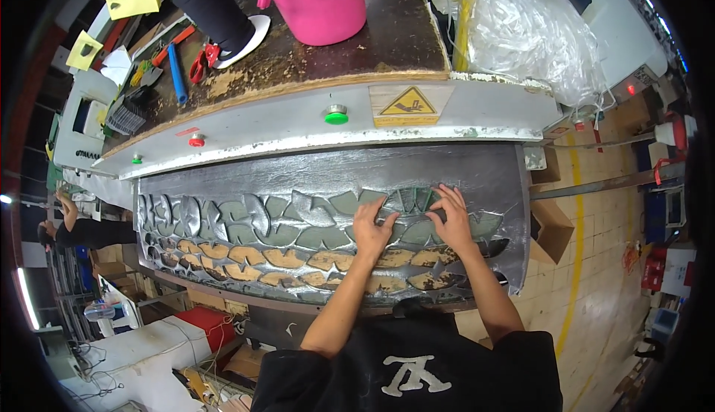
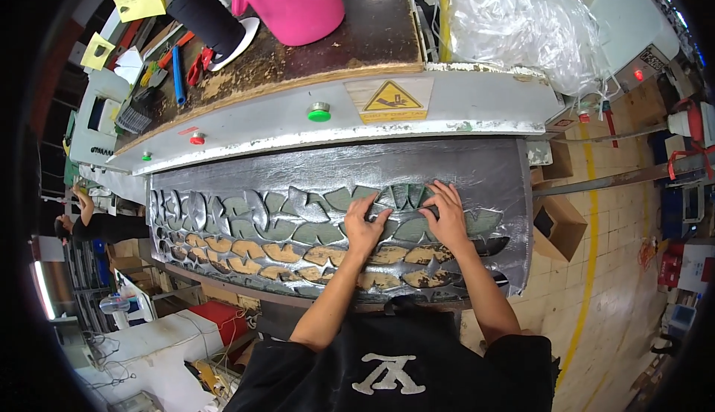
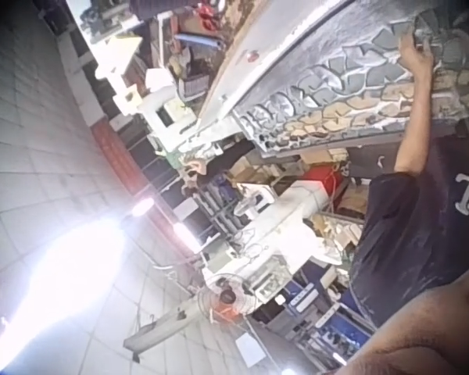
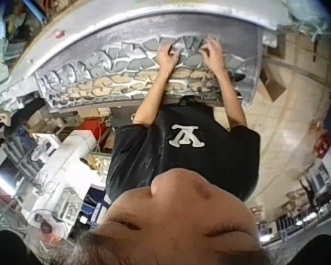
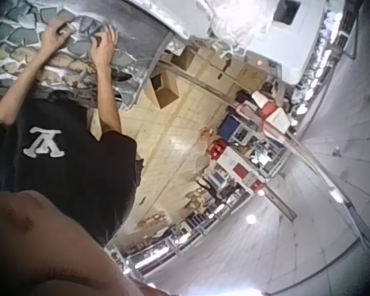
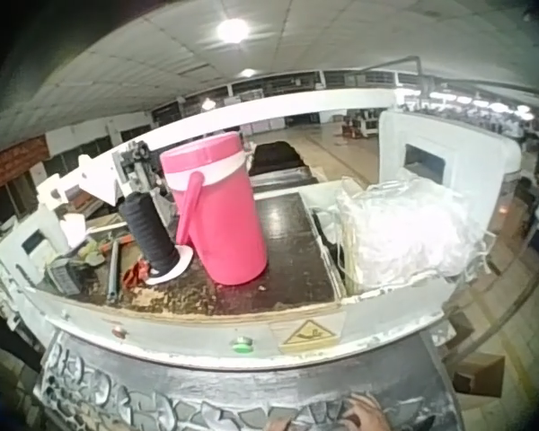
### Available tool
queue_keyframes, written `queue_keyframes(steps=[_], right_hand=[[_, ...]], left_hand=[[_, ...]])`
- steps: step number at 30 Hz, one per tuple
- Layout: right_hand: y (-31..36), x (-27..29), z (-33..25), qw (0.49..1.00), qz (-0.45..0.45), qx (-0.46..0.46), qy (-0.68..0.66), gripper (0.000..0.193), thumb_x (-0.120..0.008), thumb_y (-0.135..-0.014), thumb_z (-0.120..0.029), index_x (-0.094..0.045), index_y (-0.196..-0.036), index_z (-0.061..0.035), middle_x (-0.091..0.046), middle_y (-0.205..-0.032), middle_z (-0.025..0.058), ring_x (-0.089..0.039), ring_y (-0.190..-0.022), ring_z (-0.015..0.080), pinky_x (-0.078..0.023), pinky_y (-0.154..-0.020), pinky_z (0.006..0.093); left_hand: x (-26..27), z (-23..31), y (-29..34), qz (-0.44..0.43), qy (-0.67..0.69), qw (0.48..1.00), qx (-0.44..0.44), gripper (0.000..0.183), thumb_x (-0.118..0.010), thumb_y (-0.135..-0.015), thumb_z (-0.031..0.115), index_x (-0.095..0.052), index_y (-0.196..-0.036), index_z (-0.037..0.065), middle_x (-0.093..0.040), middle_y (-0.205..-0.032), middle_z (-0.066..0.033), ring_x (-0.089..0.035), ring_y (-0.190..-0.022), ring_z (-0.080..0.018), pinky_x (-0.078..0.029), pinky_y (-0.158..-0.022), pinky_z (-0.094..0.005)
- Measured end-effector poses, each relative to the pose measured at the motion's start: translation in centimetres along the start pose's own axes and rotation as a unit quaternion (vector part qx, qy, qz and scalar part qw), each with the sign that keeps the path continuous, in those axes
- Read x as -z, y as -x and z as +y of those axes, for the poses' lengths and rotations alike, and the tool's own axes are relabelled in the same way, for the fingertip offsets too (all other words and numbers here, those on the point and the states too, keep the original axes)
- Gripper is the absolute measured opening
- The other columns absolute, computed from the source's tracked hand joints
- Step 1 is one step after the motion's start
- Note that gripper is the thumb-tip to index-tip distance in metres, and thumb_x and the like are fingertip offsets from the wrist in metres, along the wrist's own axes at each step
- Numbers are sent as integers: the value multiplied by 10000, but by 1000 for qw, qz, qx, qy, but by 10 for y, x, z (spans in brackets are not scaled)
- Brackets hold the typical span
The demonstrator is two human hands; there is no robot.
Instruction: Sort and stack small cut-out shoe components from a production line conveyor.
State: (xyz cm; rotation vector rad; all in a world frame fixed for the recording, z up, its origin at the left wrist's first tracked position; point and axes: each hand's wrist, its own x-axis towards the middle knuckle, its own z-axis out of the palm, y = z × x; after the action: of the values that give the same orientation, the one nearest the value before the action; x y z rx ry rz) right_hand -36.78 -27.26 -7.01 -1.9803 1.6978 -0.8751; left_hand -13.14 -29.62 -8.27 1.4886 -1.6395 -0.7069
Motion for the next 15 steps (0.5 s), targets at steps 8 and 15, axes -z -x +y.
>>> queue_keyframes(steps=[8, 15], right_hand=[[-12, 7, -4, 999, -33, -10, 19, 194, -794, -903, -104, -631, -1001, -72, -666, -1443, 137, -509, -1462, 365, -301, -1254, 581], [-21, 13, -8, 1000, -22, -5, 19, 199, -804, -884, -81, -629, -978, -70, -673, -1439, 139, -517, -1455, 374, -304, -1248, 596]], left_hand=[[-1, 4, -3, 7, 3, 1000, 21, 470, -935, -761, 159, -763, -1180, 36, -744, -1063, -181, -689, -1021, -396, -547, -925, -455], [2, 8, -14, 6, 2, 1000, -10, 472, -936, -764, 154, -753, -1180, 25, -747, -1114, -187, -686, -1053, -402, -551, -936, -454]])
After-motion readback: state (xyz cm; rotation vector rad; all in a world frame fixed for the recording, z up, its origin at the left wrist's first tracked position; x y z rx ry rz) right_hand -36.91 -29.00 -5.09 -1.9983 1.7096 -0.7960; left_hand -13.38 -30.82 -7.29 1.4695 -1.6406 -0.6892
